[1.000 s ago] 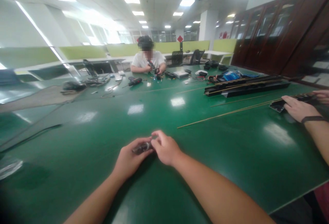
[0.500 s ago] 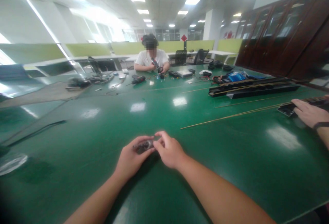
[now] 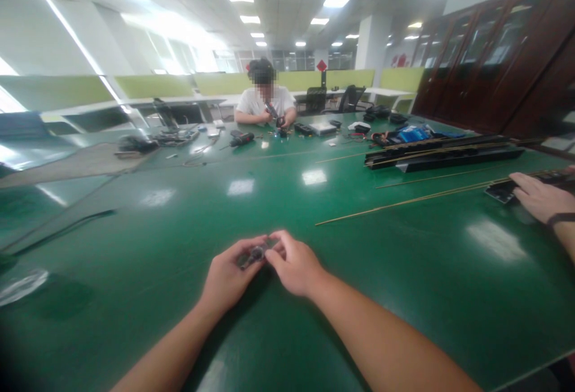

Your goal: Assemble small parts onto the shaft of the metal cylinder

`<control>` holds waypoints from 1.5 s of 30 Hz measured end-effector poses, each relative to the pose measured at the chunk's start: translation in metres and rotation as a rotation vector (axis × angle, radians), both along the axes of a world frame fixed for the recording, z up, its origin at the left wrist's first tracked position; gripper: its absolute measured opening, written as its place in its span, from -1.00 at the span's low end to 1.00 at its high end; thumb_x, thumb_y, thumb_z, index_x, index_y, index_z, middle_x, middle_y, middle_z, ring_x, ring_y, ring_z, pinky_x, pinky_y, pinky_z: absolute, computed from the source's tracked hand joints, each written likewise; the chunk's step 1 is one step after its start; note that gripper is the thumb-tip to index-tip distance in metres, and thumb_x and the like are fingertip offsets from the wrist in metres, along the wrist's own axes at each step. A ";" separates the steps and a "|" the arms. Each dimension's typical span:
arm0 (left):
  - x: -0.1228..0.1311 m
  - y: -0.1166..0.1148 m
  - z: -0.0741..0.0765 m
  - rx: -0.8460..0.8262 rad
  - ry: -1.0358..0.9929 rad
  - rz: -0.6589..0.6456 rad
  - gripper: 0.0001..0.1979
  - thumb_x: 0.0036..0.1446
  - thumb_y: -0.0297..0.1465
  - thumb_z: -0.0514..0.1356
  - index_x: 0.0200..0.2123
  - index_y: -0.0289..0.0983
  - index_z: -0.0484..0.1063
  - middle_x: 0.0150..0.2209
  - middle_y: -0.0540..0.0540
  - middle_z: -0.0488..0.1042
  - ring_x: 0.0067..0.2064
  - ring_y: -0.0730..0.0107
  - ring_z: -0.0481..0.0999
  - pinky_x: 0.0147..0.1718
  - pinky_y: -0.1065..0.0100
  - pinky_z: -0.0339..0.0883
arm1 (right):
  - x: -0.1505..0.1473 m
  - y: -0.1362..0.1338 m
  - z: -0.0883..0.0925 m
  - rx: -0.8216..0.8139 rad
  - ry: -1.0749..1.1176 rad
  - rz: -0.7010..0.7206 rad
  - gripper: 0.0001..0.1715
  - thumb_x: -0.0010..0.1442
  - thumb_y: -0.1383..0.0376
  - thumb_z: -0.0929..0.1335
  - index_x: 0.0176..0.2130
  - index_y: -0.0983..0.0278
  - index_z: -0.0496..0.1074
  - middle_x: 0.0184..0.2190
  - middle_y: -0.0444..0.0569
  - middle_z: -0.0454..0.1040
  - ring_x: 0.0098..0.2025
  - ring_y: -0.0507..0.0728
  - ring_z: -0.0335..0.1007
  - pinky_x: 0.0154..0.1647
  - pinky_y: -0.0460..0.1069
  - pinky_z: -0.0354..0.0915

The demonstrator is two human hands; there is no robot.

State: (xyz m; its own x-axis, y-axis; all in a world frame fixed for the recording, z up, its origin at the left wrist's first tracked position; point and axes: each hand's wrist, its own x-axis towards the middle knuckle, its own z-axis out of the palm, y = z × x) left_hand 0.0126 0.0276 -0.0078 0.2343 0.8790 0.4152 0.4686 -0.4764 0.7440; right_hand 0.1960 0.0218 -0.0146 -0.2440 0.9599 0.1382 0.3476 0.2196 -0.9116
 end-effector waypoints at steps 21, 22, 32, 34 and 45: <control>0.001 -0.001 0.002 0.018 -0.028 -0.032 -0.83 0.10 -0.39 0.33 -0.19 -0.17 0.55 -0.21 -0.01 0.57 -0.21 0.34 0.53 -0.19 0.36 0.37 | 0.000 0.001 -0.001 0.018 0.015 -0.005 -0.65 0.30 0.26 0.31 0.07 0.22 0.35 -0.21 -0.05 0.58 -0.20 0.12 0.51 -0.14 0.01 0.34; 0.001 -0.001 0.002 0.015 -0.031 -0.034 -0.82 0.10 -0.39 0.33 -0.18 -0.16 0.55 -0.21 -0.01 0.57 -0.20 0.34 0.53 -0.18 0.36 0.37 | 0.000 0.002 -0.001 0.019 0.015 -0.006 -0.66 0.30 0.26 0.31 0.07 0.22 0.35 -0.22 -0.06 0.58 -0.20 0.12 0.51 -0.13 0.01 0.34; 0.001 0.000 0.003 0.084 -0.034 -0.064 -0.82 0.11 -0.43 0.32 -0.17 -0.16 0.55 -0.17 -0.02 0.57 -0.14 0.33 0.52 -0.13 0.36 0.37 | -0.002 0.004 -0.005 -0.010 0.070 -0.004 -0.66 0.28 0.28 0.32 0.06 0.22 0.35 -0.24 -0.07 0.56 -0.23 0.11 0.51 -0.15 0.01 0.35; 0.000 0.000 0.003 0.090 -0.034 -0.064 -0.81 0.11 -0.43 0.32 -0.16 -0.17 0.55 -0.16 -0.04 0.57 -0.13 0.32 0.52 -0.12 0.35 0.37 | -0.002 0.005 -0.006 -0.015 0.085 -0.001 -0.66 0.28 0.29 0.32 0.06 0.22 0.35 -0.25 -0.07 0.56 -0.23 0.11 0.51 -0.16 0.00 0.36; 0.002 -0.002 0.007 0.039 0.015 -0.105 -0.75 0.16 -0.32 0.32 -0.07 -0.12 0.55 -0.17 -0.05 0.54 -0.15 0.32 0.50 -0.13 0.32 0.34 | -0.003 0.012 -0.019 -0.007 0.235 -0.040 -0.71 0.28 0.27 0.30 0.01 0.20 0.38 -0.27 -0.09 0.54 -0.22 0.12 0.50 -0.16 0.01 0.37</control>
State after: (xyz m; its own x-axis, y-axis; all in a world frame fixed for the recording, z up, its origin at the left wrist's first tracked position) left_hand 0.0147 0.0257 -0.0007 0.3304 0.8326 0.4446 0.4259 -0.5519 0.7170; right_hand 0.1933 0.0334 -0.0337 -0.1671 0.9693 0.1803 0.1340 0.2035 -0.9699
